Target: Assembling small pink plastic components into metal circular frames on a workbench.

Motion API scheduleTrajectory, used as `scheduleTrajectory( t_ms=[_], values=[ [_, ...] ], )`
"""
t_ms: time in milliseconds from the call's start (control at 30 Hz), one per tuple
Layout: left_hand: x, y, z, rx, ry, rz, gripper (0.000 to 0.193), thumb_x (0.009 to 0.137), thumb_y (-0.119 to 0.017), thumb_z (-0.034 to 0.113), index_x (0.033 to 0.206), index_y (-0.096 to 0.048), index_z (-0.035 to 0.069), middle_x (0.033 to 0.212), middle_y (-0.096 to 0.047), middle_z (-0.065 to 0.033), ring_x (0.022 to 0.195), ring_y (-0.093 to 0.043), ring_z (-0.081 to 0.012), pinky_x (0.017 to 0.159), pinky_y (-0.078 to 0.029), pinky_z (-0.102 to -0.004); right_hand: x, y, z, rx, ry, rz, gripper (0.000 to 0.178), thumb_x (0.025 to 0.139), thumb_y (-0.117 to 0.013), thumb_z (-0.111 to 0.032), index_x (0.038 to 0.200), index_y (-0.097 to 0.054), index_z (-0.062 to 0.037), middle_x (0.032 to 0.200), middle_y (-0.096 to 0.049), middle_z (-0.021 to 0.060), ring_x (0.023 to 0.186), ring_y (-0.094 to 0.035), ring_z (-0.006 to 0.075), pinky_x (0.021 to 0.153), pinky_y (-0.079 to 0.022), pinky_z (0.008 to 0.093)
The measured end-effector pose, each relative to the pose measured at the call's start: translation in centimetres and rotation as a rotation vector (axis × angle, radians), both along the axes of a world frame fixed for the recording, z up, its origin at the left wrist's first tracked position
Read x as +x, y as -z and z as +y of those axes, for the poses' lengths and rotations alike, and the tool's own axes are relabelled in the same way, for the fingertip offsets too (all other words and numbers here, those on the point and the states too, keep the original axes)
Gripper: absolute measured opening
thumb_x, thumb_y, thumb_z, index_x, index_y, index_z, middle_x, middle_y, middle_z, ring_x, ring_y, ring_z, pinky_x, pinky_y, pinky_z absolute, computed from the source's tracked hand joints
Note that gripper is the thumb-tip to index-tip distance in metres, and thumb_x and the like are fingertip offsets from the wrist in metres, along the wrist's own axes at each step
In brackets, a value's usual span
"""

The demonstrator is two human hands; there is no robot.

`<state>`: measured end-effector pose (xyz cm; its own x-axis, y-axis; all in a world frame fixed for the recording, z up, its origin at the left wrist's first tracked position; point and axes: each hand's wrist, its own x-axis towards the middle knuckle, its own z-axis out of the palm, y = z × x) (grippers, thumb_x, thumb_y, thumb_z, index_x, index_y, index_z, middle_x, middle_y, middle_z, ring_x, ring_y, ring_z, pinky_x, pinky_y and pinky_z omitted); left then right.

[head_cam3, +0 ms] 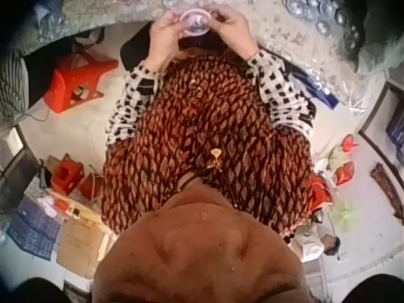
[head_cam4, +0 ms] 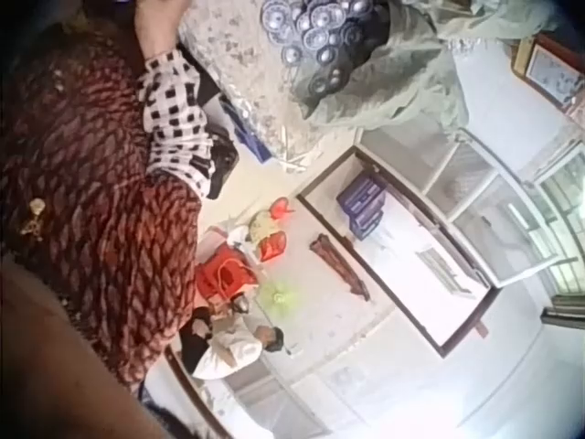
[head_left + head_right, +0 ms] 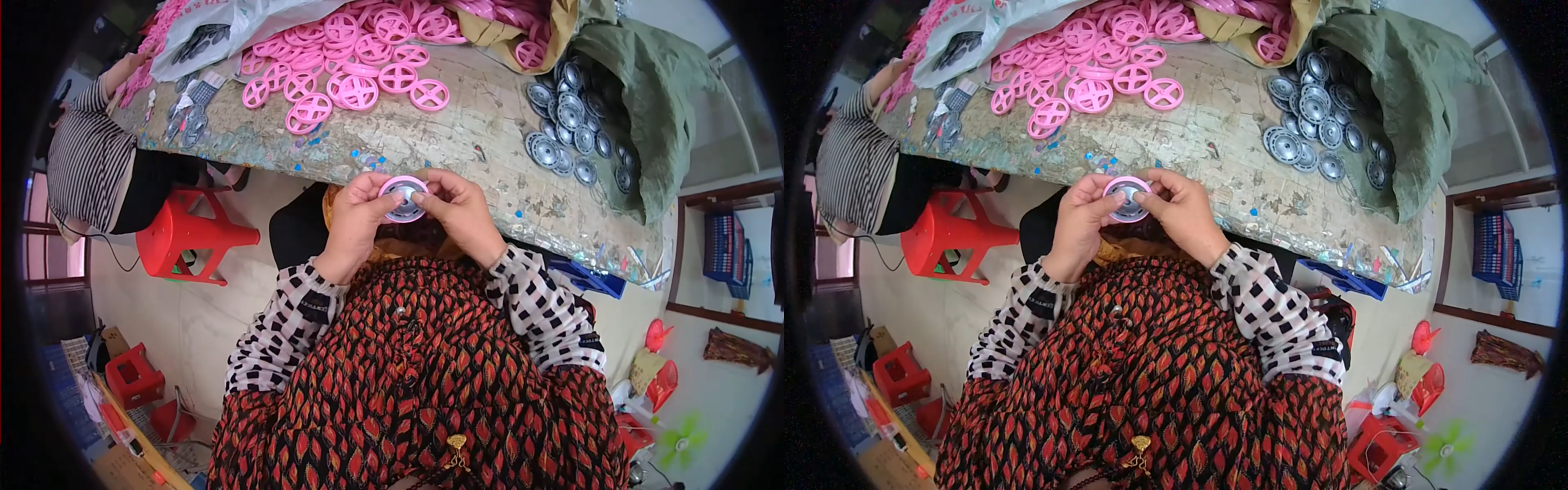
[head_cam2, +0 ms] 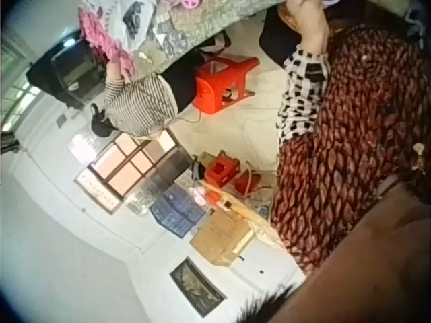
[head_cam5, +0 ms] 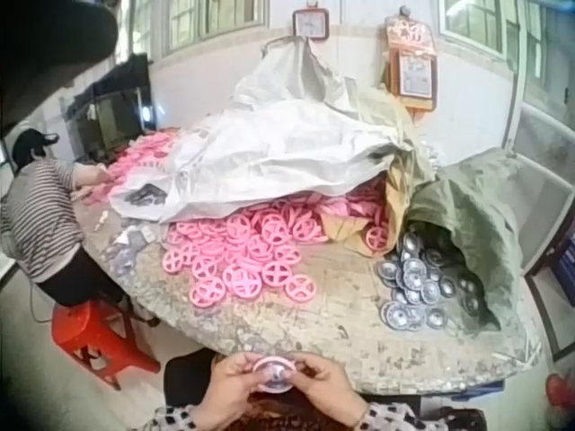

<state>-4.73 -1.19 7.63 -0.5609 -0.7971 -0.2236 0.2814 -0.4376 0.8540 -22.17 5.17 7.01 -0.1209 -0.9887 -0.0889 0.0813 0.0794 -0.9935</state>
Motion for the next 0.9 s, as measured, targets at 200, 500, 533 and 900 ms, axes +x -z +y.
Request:
scheduleTrajectory(
  t_ms=[200,500,533,900],
  values=[
    [0.2,-0.9,-0.1,0.054,0.087,-0.004,0.022,0.091,-0.064,0.004,0.112,-0.059,0.002,0.103,-0.068,-0.006,0.089,-0.066,-0.0116,0.076,-0.056,-0.0259,-0.9,-1.2,0.7,0.017,-0.038,-0.064,0.027,0.092,-0.066,-0.006,0.118,-0.063,-0.0011,0.089,-0.063,-0.0012,0.078,-0.058,0.0058,0.071,-0.049,0.0208],
    [3.1,2.0,1.7,-0.017,0.168,-0.166,0.025,0.088,-0.066,0.003,0.112,-0.059,0.0,0.104,-0.067,-0.0056,0.092,-0.064,-0.0117,0.083,-0.053,-0.0268,2.2,1.2,2.3,0.055,-0.138,0.109,0.027,0.094,-0.062,-0.008,0.12,-0.059,-0.0017,0.098,-0.066,0.0045,0.085,-0.061,0.0111,0.076,-0.051,0.0268],
    [3.2,2.2,1.9,-0.04,0.143,-0.179,0.023,0.088,-0.065,0.001,0.109,-0.058,-0.001,0.102,-0.067,-0.0061,0.09,-0.065,-0.0117,0.083,-0.054,-0.0275,2.3,1.5,2.3,0.01,-0.141,0.056,0.027,0.094,-0.062,-0.009,0.12,-0.059,-0.0022,0.1,-0.067,0.0064,0.084,-0.063,0.0143,0.075,-0.051,0.0291],
    [3.7,8.5,1.9,-0.431,0.164,-0.608,0.05,0.095,-0.065,0.021,0.136,-0.047,0.001,0.116,-0.064,-0.0081,0.102,-0.06,-0.0124,0.084,-0.05,-0.0237,-5.2,-0.8,-9.8,-0.33,0.214,1.264,0.021,0.084,-0.062,-0.013,0.105,-0.066,-0.0096,0.093,-0.056,0.0176,0.087,-0.058,0.038,0.076,-0.049,0.0451]
  ],
)
